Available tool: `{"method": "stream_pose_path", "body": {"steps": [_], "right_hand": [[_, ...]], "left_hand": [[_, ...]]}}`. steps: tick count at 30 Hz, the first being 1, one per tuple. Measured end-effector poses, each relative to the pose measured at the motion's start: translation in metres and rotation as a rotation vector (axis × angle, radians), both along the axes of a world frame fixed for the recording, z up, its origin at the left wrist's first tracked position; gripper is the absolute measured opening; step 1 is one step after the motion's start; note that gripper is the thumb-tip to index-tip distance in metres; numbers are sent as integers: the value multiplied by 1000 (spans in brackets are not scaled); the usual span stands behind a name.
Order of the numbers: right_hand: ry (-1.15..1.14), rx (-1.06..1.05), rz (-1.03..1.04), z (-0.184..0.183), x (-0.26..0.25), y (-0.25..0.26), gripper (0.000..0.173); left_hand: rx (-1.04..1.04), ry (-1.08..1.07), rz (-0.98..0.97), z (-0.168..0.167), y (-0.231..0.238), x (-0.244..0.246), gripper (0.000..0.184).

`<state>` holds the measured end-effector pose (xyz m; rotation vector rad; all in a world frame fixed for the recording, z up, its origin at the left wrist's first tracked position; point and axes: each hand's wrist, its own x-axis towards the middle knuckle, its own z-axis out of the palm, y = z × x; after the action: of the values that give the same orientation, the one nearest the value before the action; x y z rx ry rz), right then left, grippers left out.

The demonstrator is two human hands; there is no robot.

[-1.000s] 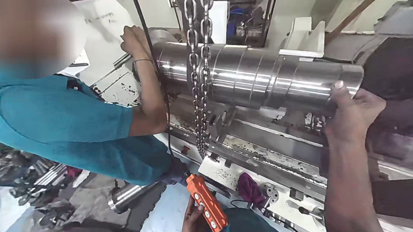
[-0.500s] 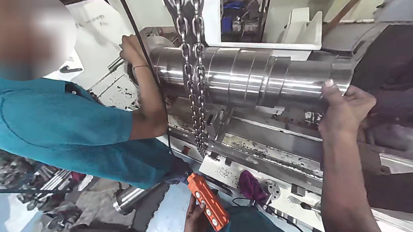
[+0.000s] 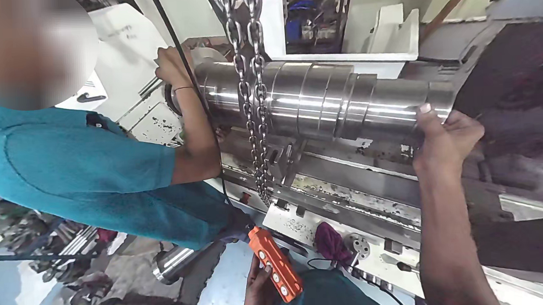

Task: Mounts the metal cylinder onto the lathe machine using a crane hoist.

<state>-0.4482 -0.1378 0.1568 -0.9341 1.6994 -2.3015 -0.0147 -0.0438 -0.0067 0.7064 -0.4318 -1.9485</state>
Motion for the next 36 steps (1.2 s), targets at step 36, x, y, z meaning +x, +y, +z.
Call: {"method": "stream_pose_path", "body": {"steps": [36], "right_hand": [[-48,-49,10,-31,-14,-23,19]], "left_hand": [[13,-19,-11,1,-12,-4,80]]}}
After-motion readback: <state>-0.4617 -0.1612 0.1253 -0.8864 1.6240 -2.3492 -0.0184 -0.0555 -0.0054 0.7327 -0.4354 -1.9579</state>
